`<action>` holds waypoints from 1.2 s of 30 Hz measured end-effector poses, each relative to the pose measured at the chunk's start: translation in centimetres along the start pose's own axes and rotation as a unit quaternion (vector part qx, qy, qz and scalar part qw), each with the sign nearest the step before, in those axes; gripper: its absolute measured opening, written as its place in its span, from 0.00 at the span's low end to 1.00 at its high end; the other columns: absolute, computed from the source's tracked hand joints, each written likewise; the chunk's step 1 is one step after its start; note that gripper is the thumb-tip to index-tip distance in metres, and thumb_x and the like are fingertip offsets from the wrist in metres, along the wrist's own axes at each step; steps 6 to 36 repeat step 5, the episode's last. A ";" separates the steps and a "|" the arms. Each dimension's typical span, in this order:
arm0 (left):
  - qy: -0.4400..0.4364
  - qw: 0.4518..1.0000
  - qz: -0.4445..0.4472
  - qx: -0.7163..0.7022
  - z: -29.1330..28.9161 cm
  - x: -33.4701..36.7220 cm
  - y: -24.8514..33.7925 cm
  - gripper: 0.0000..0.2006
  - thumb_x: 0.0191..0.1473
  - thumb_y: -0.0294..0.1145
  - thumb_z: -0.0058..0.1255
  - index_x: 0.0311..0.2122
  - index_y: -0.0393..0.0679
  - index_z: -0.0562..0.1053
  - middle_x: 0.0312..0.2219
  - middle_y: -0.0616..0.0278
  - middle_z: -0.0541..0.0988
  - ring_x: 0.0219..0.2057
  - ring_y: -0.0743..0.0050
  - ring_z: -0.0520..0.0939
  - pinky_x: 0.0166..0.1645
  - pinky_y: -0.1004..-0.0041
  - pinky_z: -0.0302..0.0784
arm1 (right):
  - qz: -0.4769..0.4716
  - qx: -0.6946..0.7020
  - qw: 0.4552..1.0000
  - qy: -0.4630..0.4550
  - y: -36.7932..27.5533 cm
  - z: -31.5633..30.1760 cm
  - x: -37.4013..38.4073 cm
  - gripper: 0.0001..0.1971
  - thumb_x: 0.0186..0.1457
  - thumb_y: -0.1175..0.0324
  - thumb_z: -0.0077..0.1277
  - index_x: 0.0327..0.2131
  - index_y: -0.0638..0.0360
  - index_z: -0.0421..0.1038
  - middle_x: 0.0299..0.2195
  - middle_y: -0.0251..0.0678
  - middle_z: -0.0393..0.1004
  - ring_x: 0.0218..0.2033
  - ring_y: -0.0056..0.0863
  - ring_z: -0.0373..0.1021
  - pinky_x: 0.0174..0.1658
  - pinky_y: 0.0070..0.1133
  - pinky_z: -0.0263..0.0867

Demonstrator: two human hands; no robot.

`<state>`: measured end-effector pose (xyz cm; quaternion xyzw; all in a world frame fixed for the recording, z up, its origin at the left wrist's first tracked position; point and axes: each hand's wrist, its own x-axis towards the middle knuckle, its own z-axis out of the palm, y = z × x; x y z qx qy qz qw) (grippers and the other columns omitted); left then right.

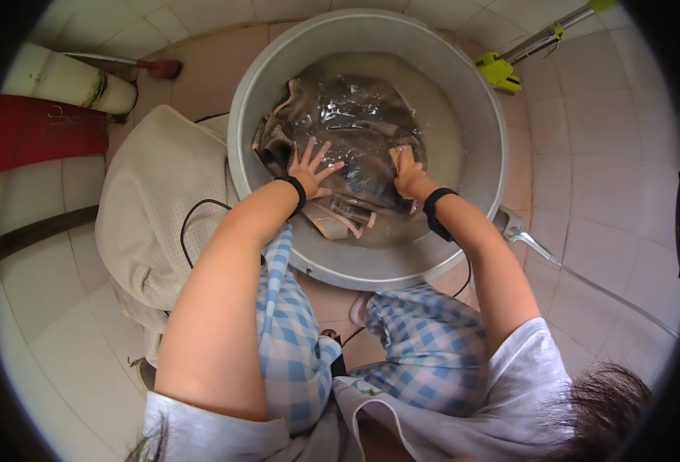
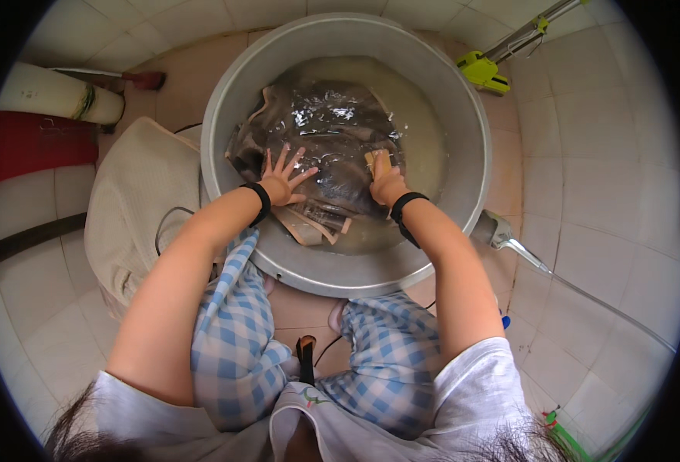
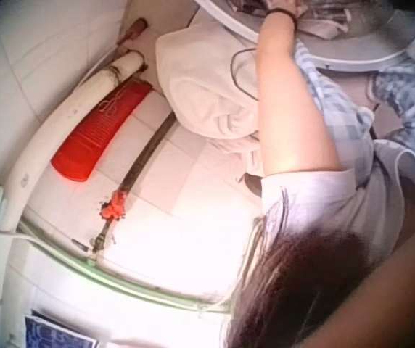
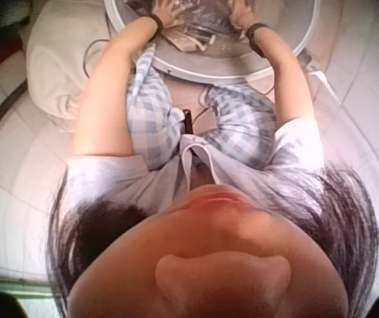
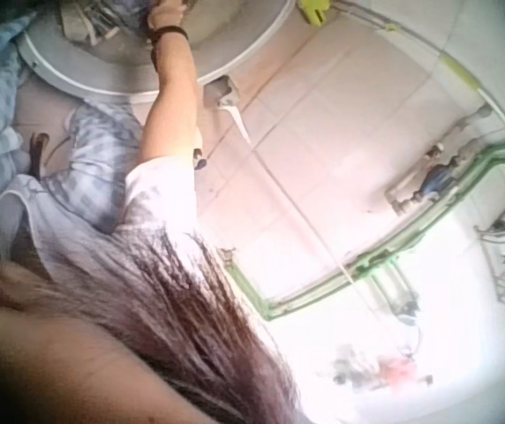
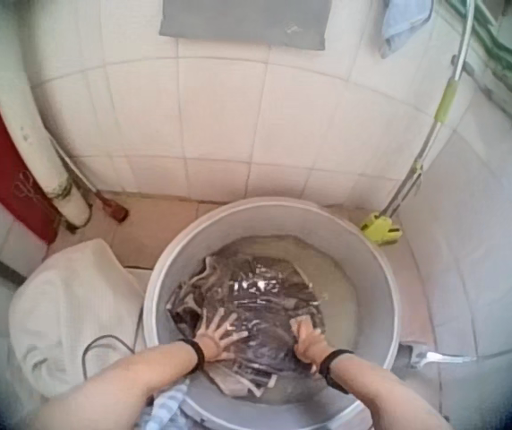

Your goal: The recorder is scrubbing a large piece of cloth with a brush in a basin of soapy water.

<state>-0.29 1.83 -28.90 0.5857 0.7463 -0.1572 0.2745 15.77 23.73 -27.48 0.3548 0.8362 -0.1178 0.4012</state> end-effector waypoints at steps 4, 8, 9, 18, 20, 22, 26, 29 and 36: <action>-0.022 1.000 0.003 -0.021 -0.7 0.4 0.4 0.39 0.51 0.67 0.35 0.64 0.77 0.34 0.65 0.58 0.24 0.64 0.38 0.26 0.58 0.29 0.27 | -0.028 -0.017 0.997 0.070 1.7 2.0 1.5 0.48 0.54 0.55 0.44 0.63 0.47 0.15 0.50 0.73 0.52 0.48 0.64 0.62 0.53 0.40 0.58; -0.007 1.000 0.001 -0.003 -0.9 0.2 0.5 0.39 0.51 0.67 0.35 0.64 0.77 0.34 0.65 0.58 0.25 0.64 0.40 0.28 0.58 0.31 0.27 | -0.032 -0.014 0.997 0.070 1.7 2.2 1.6 0.48 0.54 0.55 0.44 0.63 0.47 0.15 0.50 0.73 0.52 0.48 0.64 0.62 0.53 0.40 0.58; -0.007 1.000 0.001 -0.003 -0.9 0.2 0.5 0.39 0.51 0.67 0.35 0.64 0.77 0.34 0.65 0.58 0.25 0.64 0.40 0.28 0.58 0.31 0.27 | -0.032 -0.014 0.997 0.070 1.7 2.2 1.6 0.48 0.54 0.55 0.44 0.63 0.47 0.15 0.50 0.73 0.52 0.48 0.64 0.62 0.53 0.40 0.58; -0.007 1.000 0.001 -0.003 -0.9 0.2 0.5 0.39 0.51 0.67 0.35 0.64 0.77 0.34 0.65 0.58 0.25 0.64 0.40 0.28 0.58 0.31 0.27 | -0.032 -0.014 0.997 0.070 1.7 2.2 1.6 0.48 0.54 0.55 0.44 0.63 0.47 0.15 0.50 0.73 0.52 0.48 0.64 0.62 0.53 0.40 0.58; -0.007 1.000 0.001 -0.003 -0.9 0.2 0.5 0.39 0.51 0.67 0.35 0.64 0.77 0.34 0.65 0.58 0.25 0.64 0.40 0.28 0.58 0.31 0.27 | -0.032 -0.014 0.997 0.070 1.7 2.2 1.6 0.48 0.54 0.55 0.44 0.63 0.47 0.15 0.50 0.73 0.52 0.48 0.64 0.62 0.53 0.40 0.58; -0.007 1.000 0.001 -0.003 -0.9 0.2 0.5 0.39 0.51 0.67 0.35 0.64 0.77 0.34 0.65 0.58 0.25 0.64 0.40 0.28 0.58 0.31 0.27 | -0.032 -0.014 0.997 0.070 1.7 2.2 1.6 0.48 0.54 0.55 0.44 0.63 0.47 0.15 0.50 0.73 0.52 0.48 0.64 0.62 0.53 0.40 0.58; -0.007 1.000 0.001 -0.003 -0.9 0.2 0.5 0.39 0.51 0.67 0.35 0.64 0.77 0.34 0.65 0.58 0.25 0.64 0.40 0.28 0.58 0.31 0.27 | -0.032 -0.014 0.997 0.070 1.7 2.2 1.6 0.48 0.54 0.55 0.44 0.63 0.47 0.15 0.50 0.73 0.52 0.48 0.64 0.62 0.53 0.40 0.58; -0.007 1.000 0.001 -0.003 -0.9 0.2 0.5 0.39 0.51 0.67 0.35 0.64 0.77 0.34 0.65 0.58 0.25 0.64 0.40 0.28 0.58 0.31 0.27 | -0.032 -0.014 0.997 0.070 1.7 2.2 1.6 0.48 0.54 0.55 0.44 0.63 0.47 0.15 0.50 0.73 0.52 0.48 0.64 0.62 0.53 0.40 0.58; -0.007 1.000 0.001 -0.003 -0.9 0.2 0.5 0.39 0.51 0.67 0.35 0.64 0.77 0.34 0.65 0.58 0.25 0.64 0.40 0.28 0.58 0.31 0.27 | -0.032 -0.014 0.997 0.070 1.7 2.2 1.6 0.48 0.54 0.55 0.44 0.63 0.47 0.15 0.50 0.73 0.52 0.48 0.64 0.62 0.53 0.40 0.58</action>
